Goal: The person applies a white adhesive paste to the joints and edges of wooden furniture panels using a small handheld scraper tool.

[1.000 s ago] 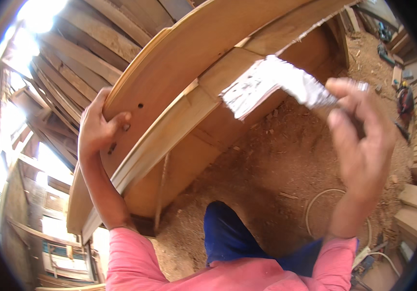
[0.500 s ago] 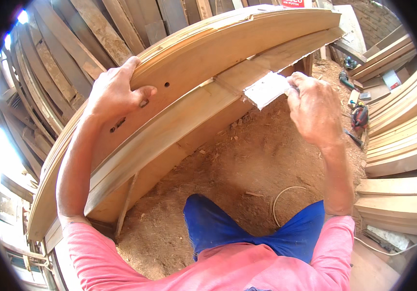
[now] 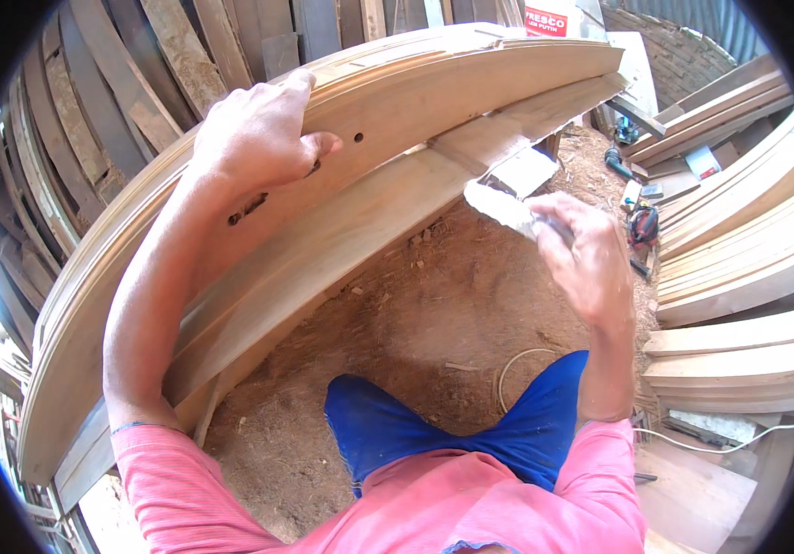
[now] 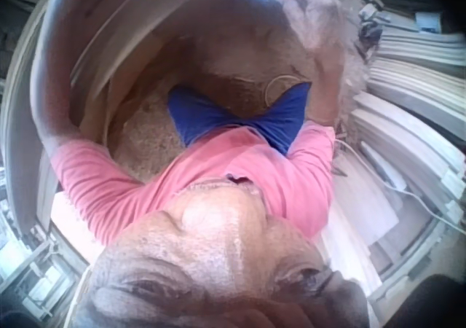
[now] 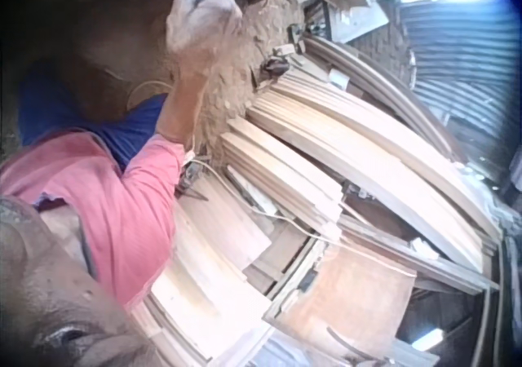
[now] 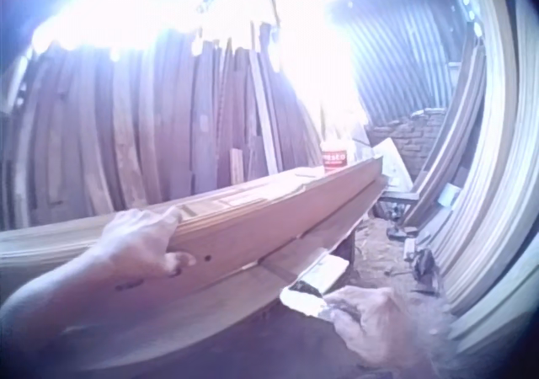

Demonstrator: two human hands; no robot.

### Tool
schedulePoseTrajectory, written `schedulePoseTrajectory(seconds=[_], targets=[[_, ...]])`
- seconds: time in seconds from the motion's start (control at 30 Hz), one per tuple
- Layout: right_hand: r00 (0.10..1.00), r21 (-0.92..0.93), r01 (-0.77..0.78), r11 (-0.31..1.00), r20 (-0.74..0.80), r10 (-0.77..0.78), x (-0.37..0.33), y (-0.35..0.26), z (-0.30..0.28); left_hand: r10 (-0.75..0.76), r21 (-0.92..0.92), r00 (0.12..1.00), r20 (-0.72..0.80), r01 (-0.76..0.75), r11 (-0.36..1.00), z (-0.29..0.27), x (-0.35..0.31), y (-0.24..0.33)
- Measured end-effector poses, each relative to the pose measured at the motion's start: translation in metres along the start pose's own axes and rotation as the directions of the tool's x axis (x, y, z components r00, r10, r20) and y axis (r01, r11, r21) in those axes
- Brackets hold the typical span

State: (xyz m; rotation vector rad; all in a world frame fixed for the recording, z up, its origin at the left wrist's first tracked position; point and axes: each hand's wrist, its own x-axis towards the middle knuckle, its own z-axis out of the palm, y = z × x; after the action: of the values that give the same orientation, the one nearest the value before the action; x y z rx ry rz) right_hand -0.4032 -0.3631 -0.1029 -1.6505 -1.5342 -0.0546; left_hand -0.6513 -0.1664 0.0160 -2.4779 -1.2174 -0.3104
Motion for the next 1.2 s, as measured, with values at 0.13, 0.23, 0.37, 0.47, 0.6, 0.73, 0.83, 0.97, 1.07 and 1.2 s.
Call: schedulePoseTrajectory(seconds=[0.13, 0.23, 0.37, 0.47, 0.6, 0.73, 0.83, 0.97, 1.07, 1.2], targets=[[0.957, 0.261, -0.183, 0.948, -0.172, 0.232, -0.021, 0.018, 0.008, 0.007, -0.021, 0.999, 0.035, -0.007, 1.0, -0.003, 0.003, 0.005], [0.954, 0.35, -0.205, 0.914, -0.137, 0.267, -0.027, 0.045, 0.011, 0.01, -0.026, 1.0, 0.013, -0.01, 1.0, 0.0, 0.002, 0.007], [0.974, 0.646, -0.152, 0.748, -0.031, 0.224, -0.037, 0.059, 0.02, 0.028, -0.012, 0.999, -0.042, -0.028, 1.0, 0.001, -0.002, 0.001], [0.943, 0.582, -0.14, 0.801, -0.168, 0.287, -0.036, 0.074, 0.021, 0.028, -0.02, 0.999, -0.029, -0.028, 0.999, -0.001, -0.001, 0.005], [0.965, 0.554, -0.141, 0.821, -0.107, 0.238, -0.038, 0.073, 0.029, 0.034, -0.032, 0.999, -0.027, -0.035, 0.999, 0.0, 0.0, 0.002], [0.941, 0.659, -0.049, 0.751, -0.222, 0.257, -0.046, 0.05, 0.069, 0.04, -0.025, 0.999, -0.032, -0.041, 0.999, 0.002, 0.0, 0.0], [0.904, 0.661, 0.031, 0.75, -0.338, 0.26, -0.047, 0.062, 0.111, 0.032, -0.032, 0.998, -0.049, -0.033, 0.999, 0.003, -0.001, 0.0], [0.865, 0.486, 0.047, 0.873, -0.457, 0.208, -0.045, 0.086, 0.164, 0.049, -0.046, 0.996, -0.079, -0.053, 0.998, 0.009, 0.002, 0.003], [0.829, 0.432, 0.185, 0.883, -0.552, 0.096, -0.046, 0.065, 0.183, 0.059, -0.02, 0.995, -0.083, -0.06, 0.998, 0.007, 0.001, 0.0], [0.802, 0.625, 0.116, 0.772, -0.518, 0.298, -0.041, 0.067, 0.189, 0.06, -0.03, 0.998, -0.021, -0.061, 0.998, 0.003, 0.001, 0.0]])
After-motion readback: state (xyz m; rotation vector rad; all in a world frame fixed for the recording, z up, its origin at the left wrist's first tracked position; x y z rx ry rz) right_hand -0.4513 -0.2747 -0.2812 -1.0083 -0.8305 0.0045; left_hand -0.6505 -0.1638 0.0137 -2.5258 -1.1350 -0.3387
